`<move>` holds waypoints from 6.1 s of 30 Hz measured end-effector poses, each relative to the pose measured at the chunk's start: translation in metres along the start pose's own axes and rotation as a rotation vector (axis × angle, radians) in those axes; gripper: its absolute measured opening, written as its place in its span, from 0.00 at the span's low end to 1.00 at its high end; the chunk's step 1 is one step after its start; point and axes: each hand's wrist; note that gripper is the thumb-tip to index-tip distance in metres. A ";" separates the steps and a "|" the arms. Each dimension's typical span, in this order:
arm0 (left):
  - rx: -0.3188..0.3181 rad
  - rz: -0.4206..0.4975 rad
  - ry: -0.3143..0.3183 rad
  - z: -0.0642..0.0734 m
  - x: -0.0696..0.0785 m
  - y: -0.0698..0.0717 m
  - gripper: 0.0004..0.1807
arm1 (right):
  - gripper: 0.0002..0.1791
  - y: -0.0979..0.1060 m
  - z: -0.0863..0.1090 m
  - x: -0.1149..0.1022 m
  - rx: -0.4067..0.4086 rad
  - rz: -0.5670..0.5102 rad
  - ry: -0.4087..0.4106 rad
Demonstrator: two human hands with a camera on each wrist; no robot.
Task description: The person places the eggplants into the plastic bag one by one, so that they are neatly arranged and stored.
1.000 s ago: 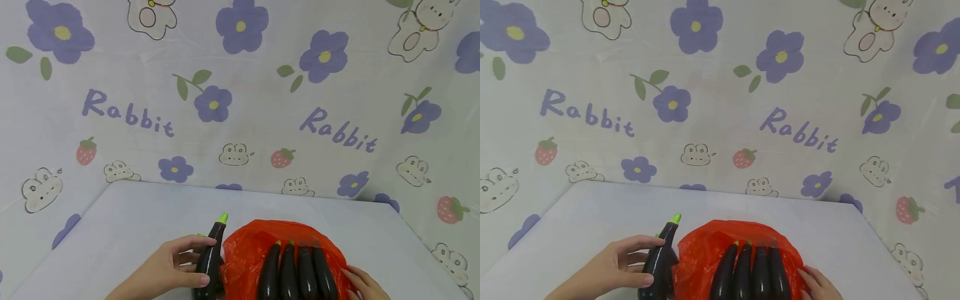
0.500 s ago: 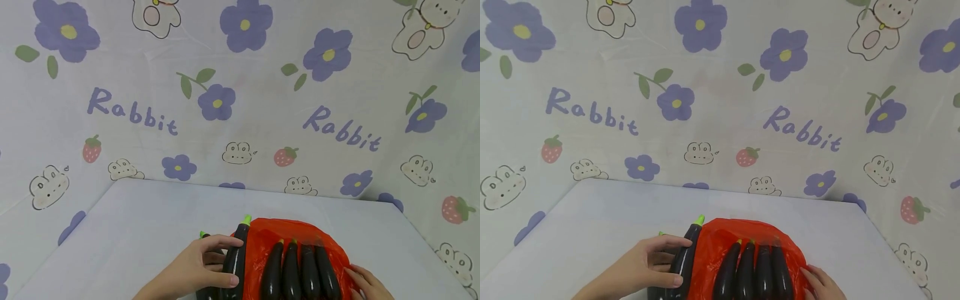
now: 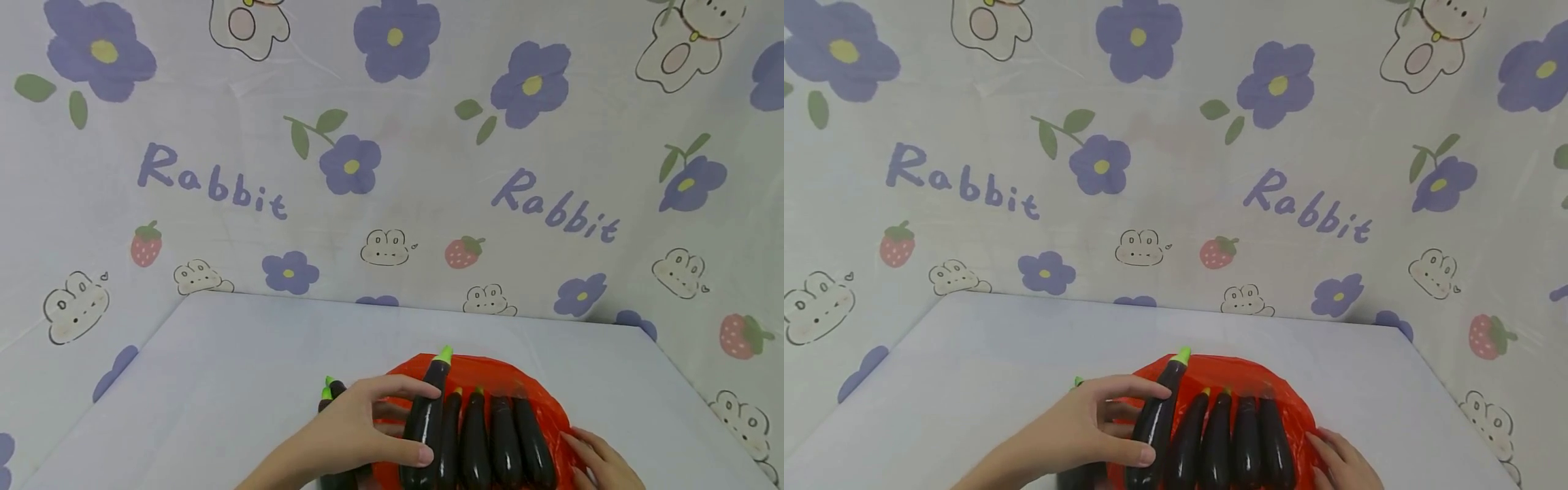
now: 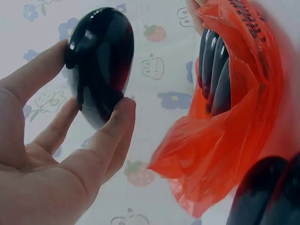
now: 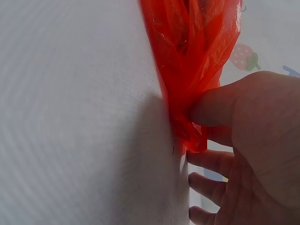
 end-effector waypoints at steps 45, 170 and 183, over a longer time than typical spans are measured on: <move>-0.085 -0.437 0.215 -0.070 -0.062 0.013 0.22 | 0.27 0.000 0.000 -0.001 0.021 0.041 0.014; 0.171 0.106 0.141 0.047 -0.119 0.080 0.45 | 0.29 -0.008 -0.007 0.006 0.039 0.099 0.029; 0.173 0.101 0.151 0.048 -0.114 0.079 0.45 | 0.30 -0.011 -0.008 0.007 0.069 0.100 0.031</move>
Point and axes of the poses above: each hand's wrist, its own z-axis away from the middle knuckle, its own y-axis out of the back of the hand, x = y × z, and after that the axes turned 3 degrees about y, right-handed
